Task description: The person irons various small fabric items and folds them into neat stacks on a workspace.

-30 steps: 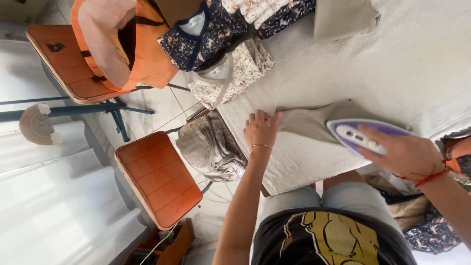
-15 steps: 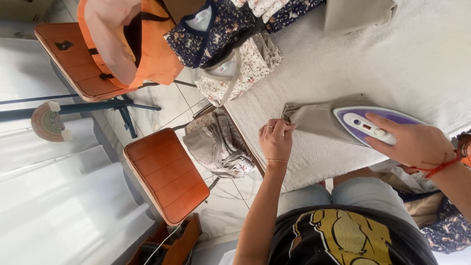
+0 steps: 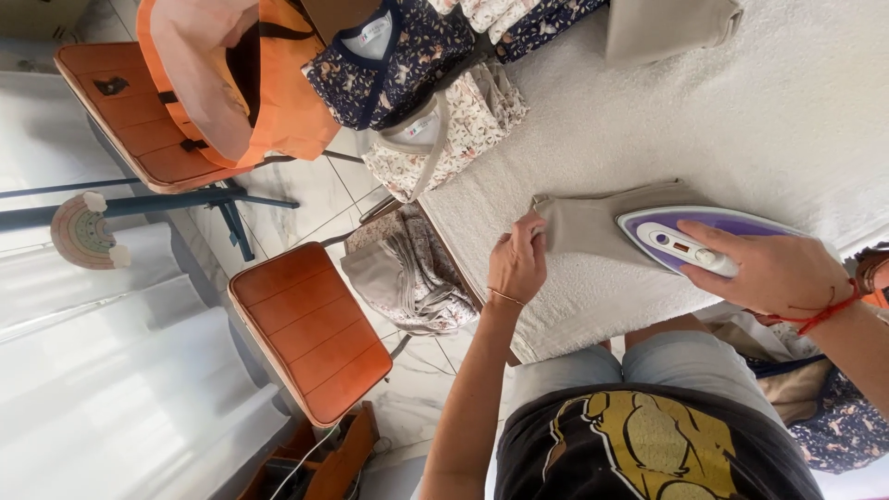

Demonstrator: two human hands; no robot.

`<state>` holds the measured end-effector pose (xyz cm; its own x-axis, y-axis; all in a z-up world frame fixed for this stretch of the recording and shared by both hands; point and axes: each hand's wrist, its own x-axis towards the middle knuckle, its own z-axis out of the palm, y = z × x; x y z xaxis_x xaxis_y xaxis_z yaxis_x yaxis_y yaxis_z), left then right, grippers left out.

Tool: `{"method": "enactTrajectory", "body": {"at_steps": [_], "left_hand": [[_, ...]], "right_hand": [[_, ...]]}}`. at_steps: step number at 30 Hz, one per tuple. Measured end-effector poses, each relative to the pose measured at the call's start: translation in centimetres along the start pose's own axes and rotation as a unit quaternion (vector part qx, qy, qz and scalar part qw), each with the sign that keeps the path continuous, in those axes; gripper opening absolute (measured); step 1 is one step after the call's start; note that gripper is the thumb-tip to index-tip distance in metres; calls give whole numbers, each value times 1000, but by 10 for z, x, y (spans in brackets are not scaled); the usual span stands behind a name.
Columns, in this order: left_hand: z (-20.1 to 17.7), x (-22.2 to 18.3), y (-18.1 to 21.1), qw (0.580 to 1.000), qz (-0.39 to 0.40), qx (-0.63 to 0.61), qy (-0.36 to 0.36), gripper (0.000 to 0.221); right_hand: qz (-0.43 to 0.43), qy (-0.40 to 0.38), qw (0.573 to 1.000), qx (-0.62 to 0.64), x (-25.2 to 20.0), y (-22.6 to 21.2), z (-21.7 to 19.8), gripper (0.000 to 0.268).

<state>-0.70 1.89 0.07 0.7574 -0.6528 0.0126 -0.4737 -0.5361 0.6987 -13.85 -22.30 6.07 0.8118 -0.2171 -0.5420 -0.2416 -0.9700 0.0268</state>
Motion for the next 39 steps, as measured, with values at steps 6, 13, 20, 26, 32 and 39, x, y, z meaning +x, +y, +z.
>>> {"method": "enactTrajectory", "body": {"at_steps": [6, 13, 20, 26, 32, 39], "left_hand": [[-3, 5, -20, 998, -3, 20, -67, 27], [-20, 9, -8, 998, -51, -5, -34, 44], [-3, -3, -20, 965, -241, -4, 106, 15], [-6, 37, 27, 900, -432, 20, -53, 43], [0, 40, 9, 908, -393, -105, -101, 29], [-56, 40, 48, 931, -329, -106, 116, 22]], "right_hand": [[71, -55, 992, 84, 6, -13, -25, 62], [-93, 37, 992, 74, 43, -53, -33, 54], [-85, 79, 980, 163, 40, -66, -28, 48], [91, -46, 993, 67, 1, 0, -26, 59], [238, -237, 910, 244, -5, 48, -66, 64], [219, -43, 941, 256, 7, 70, -19, 59]]}}
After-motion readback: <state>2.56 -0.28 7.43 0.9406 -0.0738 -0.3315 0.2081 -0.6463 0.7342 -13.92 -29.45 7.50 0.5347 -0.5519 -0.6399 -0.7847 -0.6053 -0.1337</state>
